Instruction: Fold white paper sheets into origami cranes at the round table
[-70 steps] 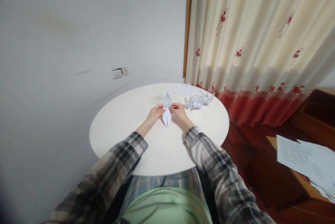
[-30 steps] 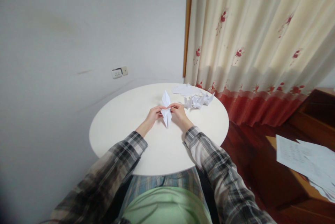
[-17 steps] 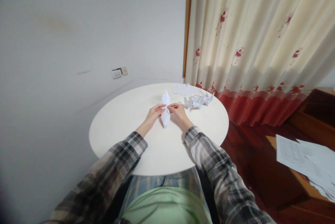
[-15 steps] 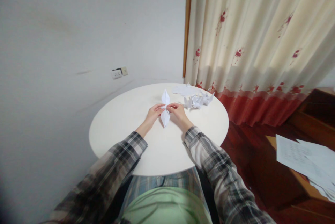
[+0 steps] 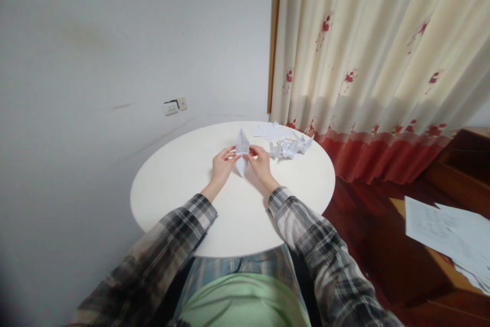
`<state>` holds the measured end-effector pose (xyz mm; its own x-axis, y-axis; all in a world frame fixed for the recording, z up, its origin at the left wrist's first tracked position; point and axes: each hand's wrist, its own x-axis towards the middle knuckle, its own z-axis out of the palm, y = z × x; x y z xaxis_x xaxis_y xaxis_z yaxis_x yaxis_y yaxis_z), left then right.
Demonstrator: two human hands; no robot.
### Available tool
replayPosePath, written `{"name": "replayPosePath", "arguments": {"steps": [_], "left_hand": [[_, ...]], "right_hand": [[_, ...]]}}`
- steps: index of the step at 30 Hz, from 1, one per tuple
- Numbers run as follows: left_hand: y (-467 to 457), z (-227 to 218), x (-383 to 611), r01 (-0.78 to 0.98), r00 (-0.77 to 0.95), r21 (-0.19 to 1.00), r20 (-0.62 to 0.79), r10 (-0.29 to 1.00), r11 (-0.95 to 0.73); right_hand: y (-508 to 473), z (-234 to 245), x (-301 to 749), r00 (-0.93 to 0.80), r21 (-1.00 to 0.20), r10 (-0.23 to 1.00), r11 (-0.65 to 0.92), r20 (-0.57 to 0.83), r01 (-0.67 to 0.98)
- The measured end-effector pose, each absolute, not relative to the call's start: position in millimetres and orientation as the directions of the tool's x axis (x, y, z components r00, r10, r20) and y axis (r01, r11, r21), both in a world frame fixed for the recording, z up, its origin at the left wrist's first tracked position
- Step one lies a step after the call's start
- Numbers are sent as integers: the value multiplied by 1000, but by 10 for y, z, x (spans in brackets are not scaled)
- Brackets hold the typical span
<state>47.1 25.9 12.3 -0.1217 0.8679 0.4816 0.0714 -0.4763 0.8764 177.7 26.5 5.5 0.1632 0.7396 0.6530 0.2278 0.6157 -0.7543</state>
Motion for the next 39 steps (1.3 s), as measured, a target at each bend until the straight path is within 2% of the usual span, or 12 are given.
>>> {"name": "replayPosePath", "arguments": {"steps": [4, 10, 22, 29, 39], "left_hand": [[274, 120, 463, 118, -131, 857, 515, 847, -502], [297, 114, 433, 128, -89, 853, 519, 850, -507], [210, 208, 426, 83, -77, 904, 426, 902, -420], [229, 187, 440, 48, -57, 914, 405, 912, -403], [303, 101, 447, -94, -53, 896, 431, 901, -434]], "right_hand": [[219, 78, 1791, 121, -667, 674, 657, 729, 351], [191, 99, 1799, 80, -631, 645, 702, 760, 330], [217, 61, 1774, 23, -679, 721, 641, 693, 357], [218, 80, 1779, 49, -695, 733, 619, 678, 366], [226, 59, 1752, 72, -787, 791, 588, 607, 185]]}}
